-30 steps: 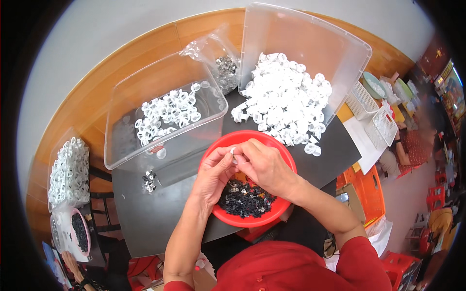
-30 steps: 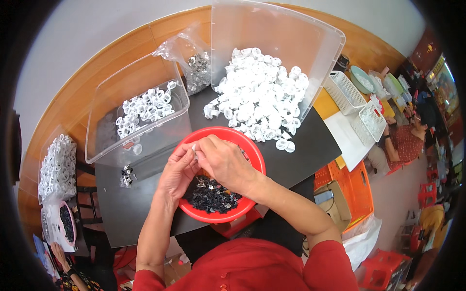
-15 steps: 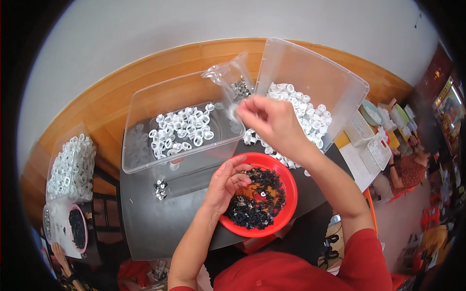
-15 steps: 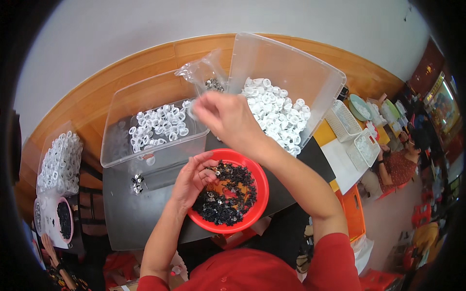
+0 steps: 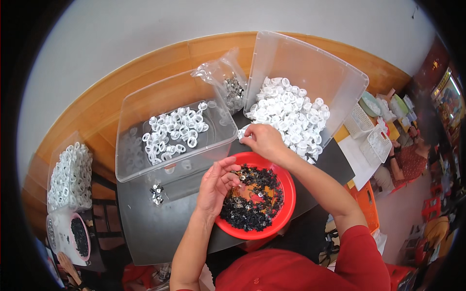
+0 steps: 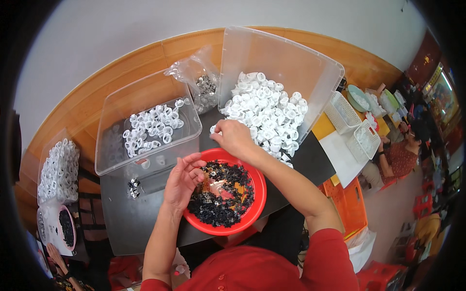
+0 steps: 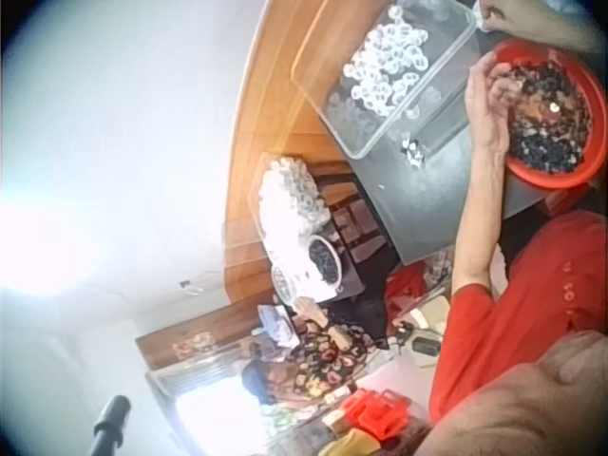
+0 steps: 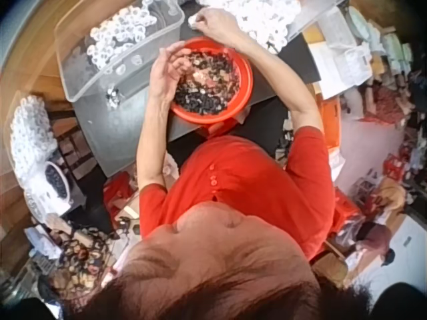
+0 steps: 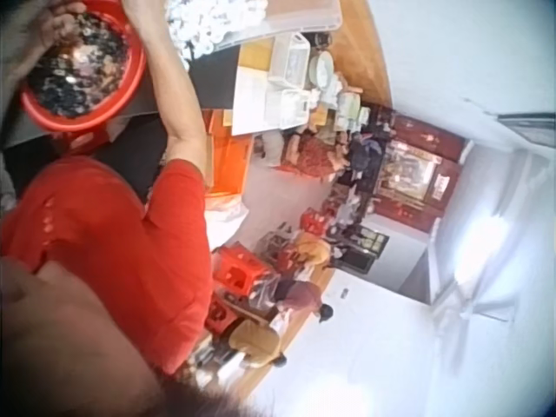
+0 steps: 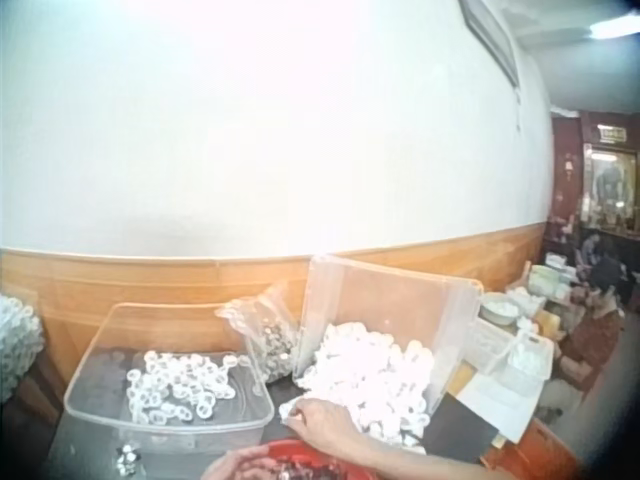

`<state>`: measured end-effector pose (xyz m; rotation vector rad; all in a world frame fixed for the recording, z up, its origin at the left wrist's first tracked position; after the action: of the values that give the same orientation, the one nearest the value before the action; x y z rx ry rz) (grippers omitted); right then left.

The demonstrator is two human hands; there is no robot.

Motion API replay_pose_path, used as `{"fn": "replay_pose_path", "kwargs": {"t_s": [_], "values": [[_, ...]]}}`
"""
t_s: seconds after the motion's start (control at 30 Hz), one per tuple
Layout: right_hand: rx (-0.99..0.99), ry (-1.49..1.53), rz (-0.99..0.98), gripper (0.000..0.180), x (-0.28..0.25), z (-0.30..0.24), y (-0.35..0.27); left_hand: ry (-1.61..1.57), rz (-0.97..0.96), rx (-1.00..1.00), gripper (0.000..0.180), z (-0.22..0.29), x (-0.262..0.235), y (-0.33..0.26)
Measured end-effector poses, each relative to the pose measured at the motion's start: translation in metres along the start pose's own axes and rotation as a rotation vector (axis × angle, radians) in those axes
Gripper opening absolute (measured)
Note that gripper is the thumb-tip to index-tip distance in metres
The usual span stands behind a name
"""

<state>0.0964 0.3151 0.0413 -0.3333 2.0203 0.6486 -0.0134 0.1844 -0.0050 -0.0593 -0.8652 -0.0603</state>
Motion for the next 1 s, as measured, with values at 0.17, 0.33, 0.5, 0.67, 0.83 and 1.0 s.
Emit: {"fn": "replay_pose_path", "kwargs": {"t_s": [0.17,0.33,0.5,0.67,0.83,1.0], "values": [[-0.087,-0.266,0.046,0.023,0.02,-0.005,0.004,0.018,0.024,0.011,0.051,0.003,-0.003,0.001],[-0.116,-0.15,0.028,0.017,0.009,-0.009,-0.005,0.038,0.07,-0.003,0.044,0.0,-0.006,0.001],[-0.397,-0.18,0.236,0.015,-0.044,-0.059,-0.058,0.323,0.155,0.081,0.037,0.003,0.005,-0.002],[-0.539,-0.227,0.32,0.019,-0.054,-0.091,-0.1,0.359,0.065,0.099,0.036,-0.008,0.007,-0.004],[-0.366,-0.119,0.32,0.019,-0.067,-0.079,-0.113,0.335,0.001,0.045,0.036,-0.013,0.015,-0.001],[0.014,0.031,0.495,0.013,-0.088,-0.022,-0.147,0.304,0.006,0.0,0.041,-0.015,0.011,-0.002]]}}
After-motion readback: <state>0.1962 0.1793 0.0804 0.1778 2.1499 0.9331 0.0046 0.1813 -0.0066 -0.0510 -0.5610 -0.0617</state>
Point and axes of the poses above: each hand's wrist, its own y-axis towards the middle knuckle, its own x-axis out of the palm, z = x × y, the point moved 9 cm from there along y, towards the middle knuckle, and after that the axes turned 8 degrees about -y, right-handed, at the moved point
